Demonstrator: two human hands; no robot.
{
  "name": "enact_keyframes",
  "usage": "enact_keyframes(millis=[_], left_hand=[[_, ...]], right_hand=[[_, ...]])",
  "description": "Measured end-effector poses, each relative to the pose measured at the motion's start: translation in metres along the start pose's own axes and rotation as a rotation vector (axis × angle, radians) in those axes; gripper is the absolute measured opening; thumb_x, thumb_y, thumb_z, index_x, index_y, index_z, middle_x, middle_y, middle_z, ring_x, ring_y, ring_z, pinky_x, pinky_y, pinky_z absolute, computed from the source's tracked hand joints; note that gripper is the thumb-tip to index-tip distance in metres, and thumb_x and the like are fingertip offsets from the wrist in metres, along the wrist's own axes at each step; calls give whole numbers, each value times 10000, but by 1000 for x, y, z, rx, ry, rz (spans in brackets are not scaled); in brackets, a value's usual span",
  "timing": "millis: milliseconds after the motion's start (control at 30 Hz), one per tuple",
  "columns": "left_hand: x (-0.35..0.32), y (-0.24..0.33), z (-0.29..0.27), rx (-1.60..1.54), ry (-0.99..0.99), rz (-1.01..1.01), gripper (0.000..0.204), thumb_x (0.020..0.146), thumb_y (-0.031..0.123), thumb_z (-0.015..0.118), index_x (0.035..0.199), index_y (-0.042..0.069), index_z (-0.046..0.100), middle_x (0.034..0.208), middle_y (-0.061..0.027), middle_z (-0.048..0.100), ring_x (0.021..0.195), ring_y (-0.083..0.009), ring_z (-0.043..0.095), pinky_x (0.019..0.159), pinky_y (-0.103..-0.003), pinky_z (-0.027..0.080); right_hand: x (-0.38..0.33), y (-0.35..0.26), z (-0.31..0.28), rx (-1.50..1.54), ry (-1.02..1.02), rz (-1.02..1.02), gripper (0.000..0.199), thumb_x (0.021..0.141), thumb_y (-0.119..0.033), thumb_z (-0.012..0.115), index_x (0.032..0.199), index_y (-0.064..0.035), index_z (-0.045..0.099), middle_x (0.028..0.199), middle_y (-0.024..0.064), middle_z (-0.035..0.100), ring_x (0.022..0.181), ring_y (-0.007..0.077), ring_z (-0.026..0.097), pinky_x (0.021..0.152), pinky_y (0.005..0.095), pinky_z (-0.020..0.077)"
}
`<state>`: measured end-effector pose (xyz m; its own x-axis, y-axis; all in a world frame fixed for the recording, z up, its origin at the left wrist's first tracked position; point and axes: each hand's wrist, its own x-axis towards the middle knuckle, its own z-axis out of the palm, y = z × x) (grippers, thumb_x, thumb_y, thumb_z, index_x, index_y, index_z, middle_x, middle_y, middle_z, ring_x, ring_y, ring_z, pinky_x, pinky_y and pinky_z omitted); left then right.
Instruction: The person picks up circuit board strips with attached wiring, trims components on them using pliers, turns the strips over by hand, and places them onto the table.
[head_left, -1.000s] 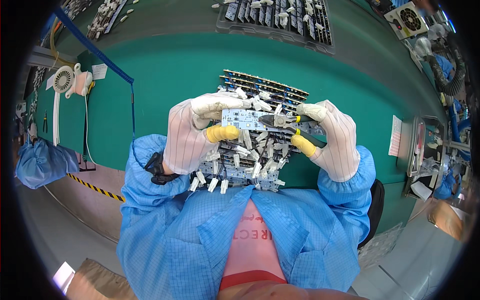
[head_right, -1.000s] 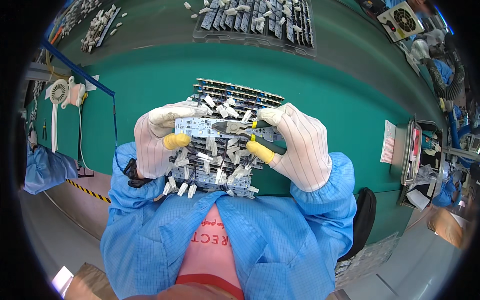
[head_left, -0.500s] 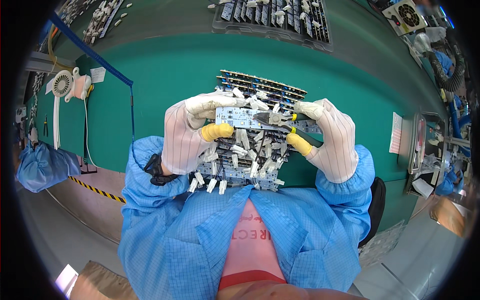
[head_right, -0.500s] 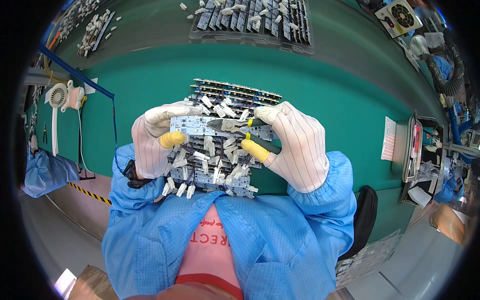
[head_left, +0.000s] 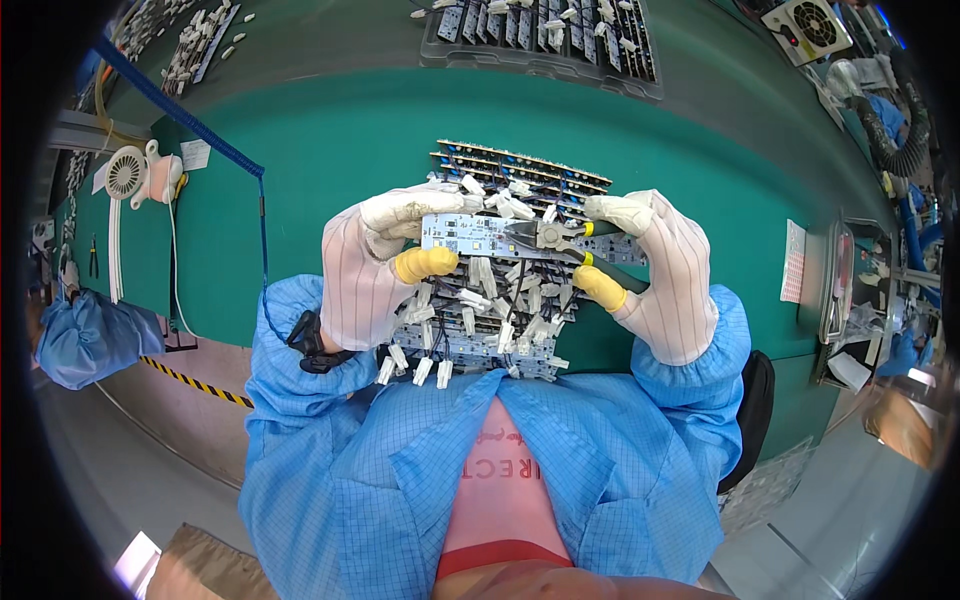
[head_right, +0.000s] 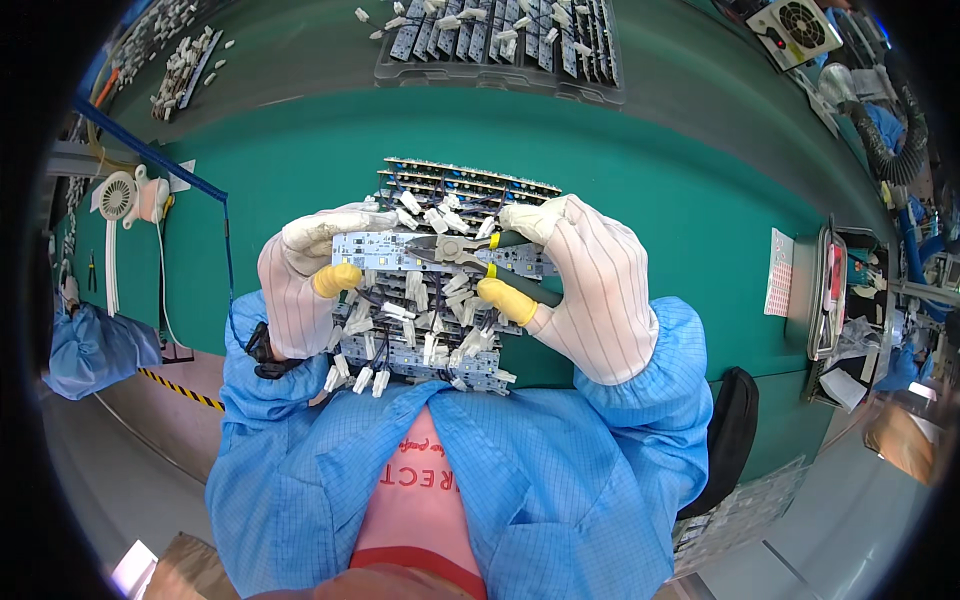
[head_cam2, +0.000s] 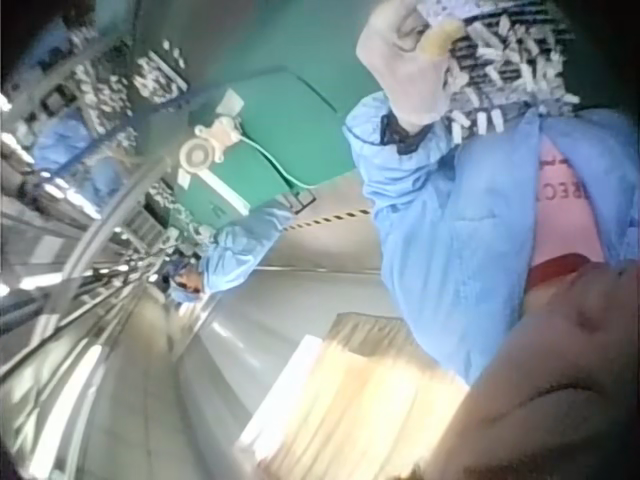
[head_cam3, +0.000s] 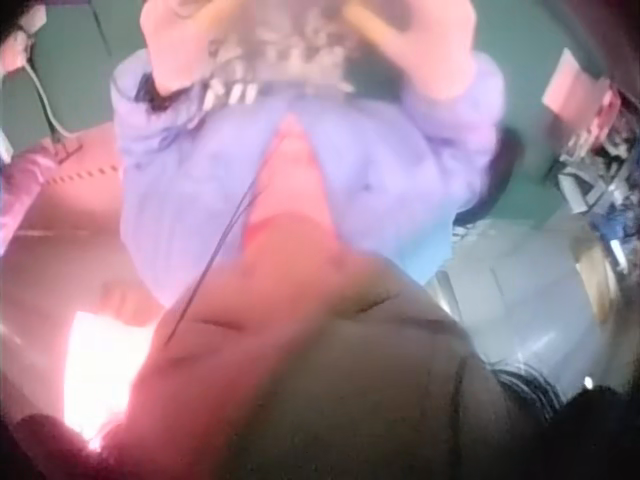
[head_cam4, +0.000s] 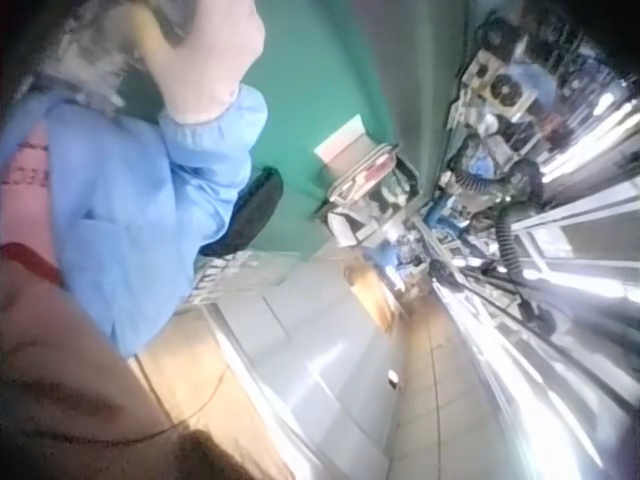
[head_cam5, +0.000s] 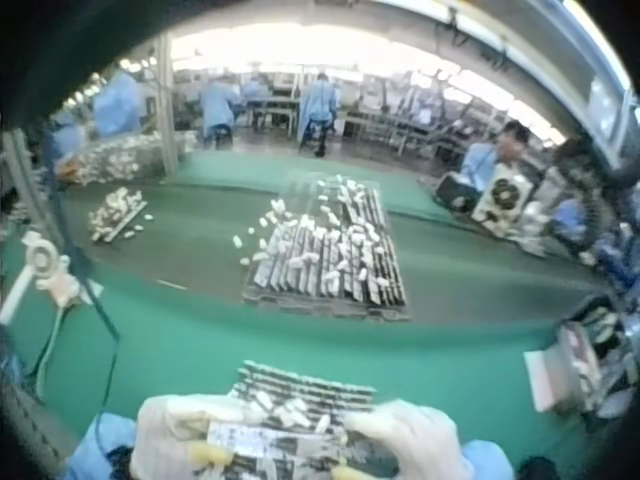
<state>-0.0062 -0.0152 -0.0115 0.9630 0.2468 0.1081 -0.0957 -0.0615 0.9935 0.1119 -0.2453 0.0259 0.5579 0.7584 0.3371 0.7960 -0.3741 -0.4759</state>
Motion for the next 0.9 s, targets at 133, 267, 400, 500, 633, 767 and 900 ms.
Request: enact_keyframes(millis=[133,267,400,500,633,767,900], left_hand=[[0,-2,3,-58,8,67,429,750,209,731,1070,-44,598,998,-91,672,901,-143,630,807,-271,500],[0,0,7,-164,20,70,438,756,209,728,1080,-50,587,997,-95,670,903,-140,627,805,-274,501],[1,1,6,-164,2,74,438,763,198,724,1090,-54,579,1009,-100,665,911,-141,625,812,-276,501],[1,-1,1,-86,-15,63,417,771,183,719,1090,-48,582,1022,-100,661,912,-144,627,812,-275,503],[1,0,2,-127,22,67,434,789,187,708,1105,-68,558,1034,-142,651,905,-174,636,809,-274,511],[-1,7,-6,-334,146,63,476,799,220,704,1110,-96,533,1033,-183,642,911,-199,641,816,-275,512],[1,7,-18,-345,183,81,317,857,197,639,1041,-37,531,1033,-215,627,963,-272,634,872,-381,512]], right_hand=[[0,-1,0,-42,-17,8,516,603,-299,790,1023,-75,593,930,73,600,857,249,595,727,351,450],[0,-1,1,-73,-17,-5,502,609,-309,788,1011,-74,602,927,68,605,846,244,601,720,343,464],[-1,1,1,-49,-9,-13,485,618,-329,788,989,-72,609,909,64,614,788,231,613,667,318,480],[-1,0,-1,-36,-27,2,425,646,-293,785,968,-75,614,876,69,622,715,222,614,602,298,486],[0,27,-5,173,74,248,266,782,-68,675,1017,3,571,929,90,619,827,151,600,747,260,489],[-21,96,-18,-399,185,511,265,825,-211,635,1041,-69,577,967,144,631,855,312,617,742,361,485],[-61,147,-10,-819,-66,948,422,765,-360,681,1127,-187,550,1109,65,578,1025,304,558,807,486,449]])
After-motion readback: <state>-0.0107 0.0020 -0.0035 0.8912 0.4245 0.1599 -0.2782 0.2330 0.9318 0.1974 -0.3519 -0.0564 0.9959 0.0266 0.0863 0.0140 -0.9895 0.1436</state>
